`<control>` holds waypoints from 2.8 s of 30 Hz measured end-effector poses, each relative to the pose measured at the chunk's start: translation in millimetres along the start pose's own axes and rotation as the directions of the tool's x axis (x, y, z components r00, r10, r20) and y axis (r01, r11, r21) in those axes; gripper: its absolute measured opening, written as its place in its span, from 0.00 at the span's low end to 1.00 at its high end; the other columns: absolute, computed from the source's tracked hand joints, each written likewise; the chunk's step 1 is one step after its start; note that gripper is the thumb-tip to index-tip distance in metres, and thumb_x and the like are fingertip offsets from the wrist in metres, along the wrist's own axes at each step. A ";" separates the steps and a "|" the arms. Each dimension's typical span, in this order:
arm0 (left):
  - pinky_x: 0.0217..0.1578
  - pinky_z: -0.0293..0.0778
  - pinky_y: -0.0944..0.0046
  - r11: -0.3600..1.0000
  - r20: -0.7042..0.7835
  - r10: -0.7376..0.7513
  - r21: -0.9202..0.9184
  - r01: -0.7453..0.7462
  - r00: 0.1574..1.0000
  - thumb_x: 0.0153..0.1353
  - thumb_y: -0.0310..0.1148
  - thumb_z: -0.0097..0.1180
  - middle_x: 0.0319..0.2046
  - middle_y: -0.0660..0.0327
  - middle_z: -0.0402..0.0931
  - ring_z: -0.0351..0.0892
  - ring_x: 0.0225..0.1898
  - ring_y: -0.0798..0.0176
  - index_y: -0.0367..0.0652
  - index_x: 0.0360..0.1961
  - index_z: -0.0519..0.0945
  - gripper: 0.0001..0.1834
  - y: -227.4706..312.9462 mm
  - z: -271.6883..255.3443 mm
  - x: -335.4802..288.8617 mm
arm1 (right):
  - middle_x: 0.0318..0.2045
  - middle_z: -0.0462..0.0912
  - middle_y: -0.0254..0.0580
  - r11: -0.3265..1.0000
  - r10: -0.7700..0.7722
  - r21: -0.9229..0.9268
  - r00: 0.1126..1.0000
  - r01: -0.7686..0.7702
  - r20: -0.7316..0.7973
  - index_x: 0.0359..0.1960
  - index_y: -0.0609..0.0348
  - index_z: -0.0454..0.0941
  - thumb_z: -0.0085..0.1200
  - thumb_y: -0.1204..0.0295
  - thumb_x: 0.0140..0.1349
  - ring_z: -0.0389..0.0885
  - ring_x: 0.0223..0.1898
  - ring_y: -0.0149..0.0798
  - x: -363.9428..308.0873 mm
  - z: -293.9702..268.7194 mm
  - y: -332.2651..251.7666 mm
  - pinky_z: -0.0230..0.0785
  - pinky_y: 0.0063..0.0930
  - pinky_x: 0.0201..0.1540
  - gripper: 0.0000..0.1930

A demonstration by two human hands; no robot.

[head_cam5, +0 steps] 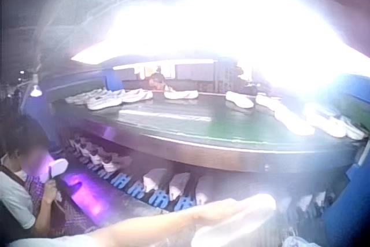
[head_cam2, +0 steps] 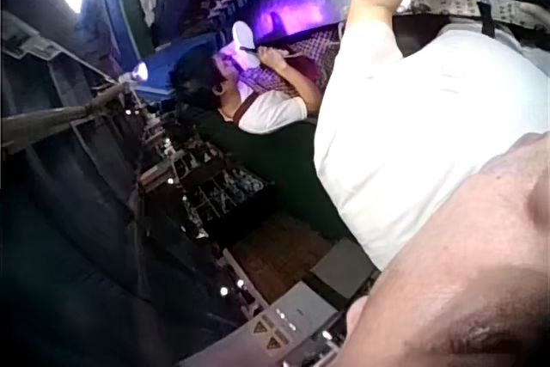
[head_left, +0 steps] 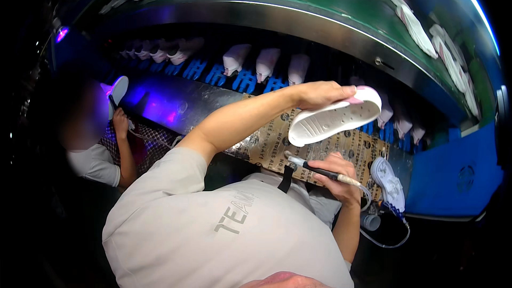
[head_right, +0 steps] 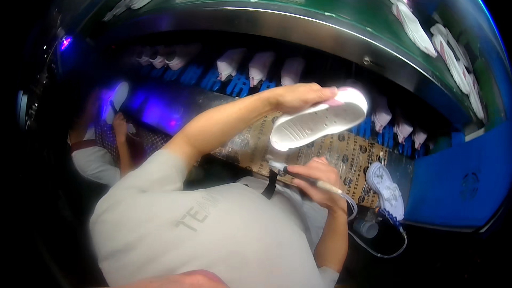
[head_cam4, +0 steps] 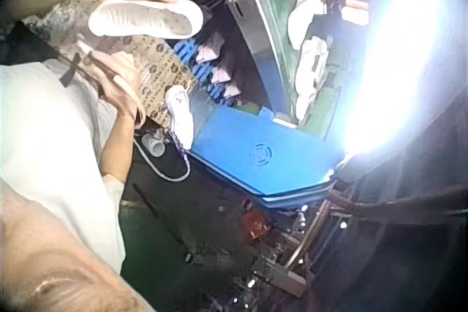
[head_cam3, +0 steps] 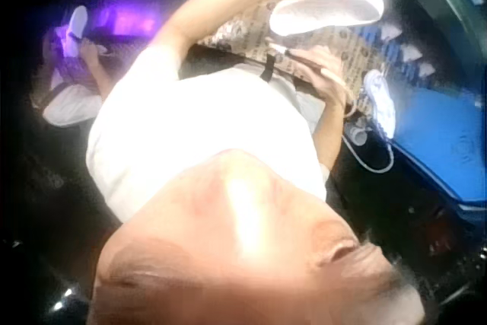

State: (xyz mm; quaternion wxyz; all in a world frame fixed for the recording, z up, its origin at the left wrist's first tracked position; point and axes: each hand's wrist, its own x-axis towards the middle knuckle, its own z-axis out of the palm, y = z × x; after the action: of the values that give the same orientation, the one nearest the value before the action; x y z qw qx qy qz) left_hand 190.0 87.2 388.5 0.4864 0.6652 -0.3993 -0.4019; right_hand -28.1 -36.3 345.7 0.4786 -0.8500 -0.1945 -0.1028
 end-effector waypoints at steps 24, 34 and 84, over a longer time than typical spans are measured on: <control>0.63 0.67 0.52 0.812 0.255 -0.321 0.571 0.125 0.912 0.69 0.72 0.38 0.61 0.44 0.78 0.76 0.62 0.42 0.42 0.60 0.82 0.45 17.5 0.3 21.5 | 0.29 0.84 0.34 0.969 0.020 -0.232 0.965 -0.083 -0.260 0.46 0.49 0.90 0.71 0.73 0.53 0.78 0.32 0.38 -12.0 -36.7 -17.5 0.72 0.32 0.41 0.17; 0.60 0.70 0.53 0.753 0.173 -0.395 0.623 0.210 0.902 0.69 0.74 0.36 0.57 0.46 0.82 0.80 0.58 0.46 0.47 0.58 0.85 0.44 30.5 -4.9 8.0 | 0.30 0.82 0.35 0.928 -0.035 -0.373 0.991 -0.015 -0.126 0.48 0.54 0.89 0.71 0.75 0.52 0.77 0.33 0.37 -20.7 -58.5 -13.9 0.71 0.32 0.39 0.18; 0.66 0.55 0.23 -0.125 -0.791 0.099 0.591 0.797 0.603 0.73 0.52 0.37 0.74 0.39 0.57 0.61 0.72 0.32 0.52 0.73 0.62 0.32 32.5 -538.8 155.6 | 0.37 0.85 0.50 0.877 0.390 0.099 0.576 -0.470 -0.719 0.48 0.66 0.86 0.63 0.79 0.55 0.85 0.37 0.46 -95.9 42.7 152.6 0.76 0.33 0.43 0.17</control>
State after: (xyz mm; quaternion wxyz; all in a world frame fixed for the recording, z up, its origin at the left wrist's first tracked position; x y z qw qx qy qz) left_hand 738.6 112.7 507.0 -0.1681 0.9686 -0.1450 0.1123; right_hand -49.7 -93.2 170.8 0.4818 -0.7846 0.2262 -0.3179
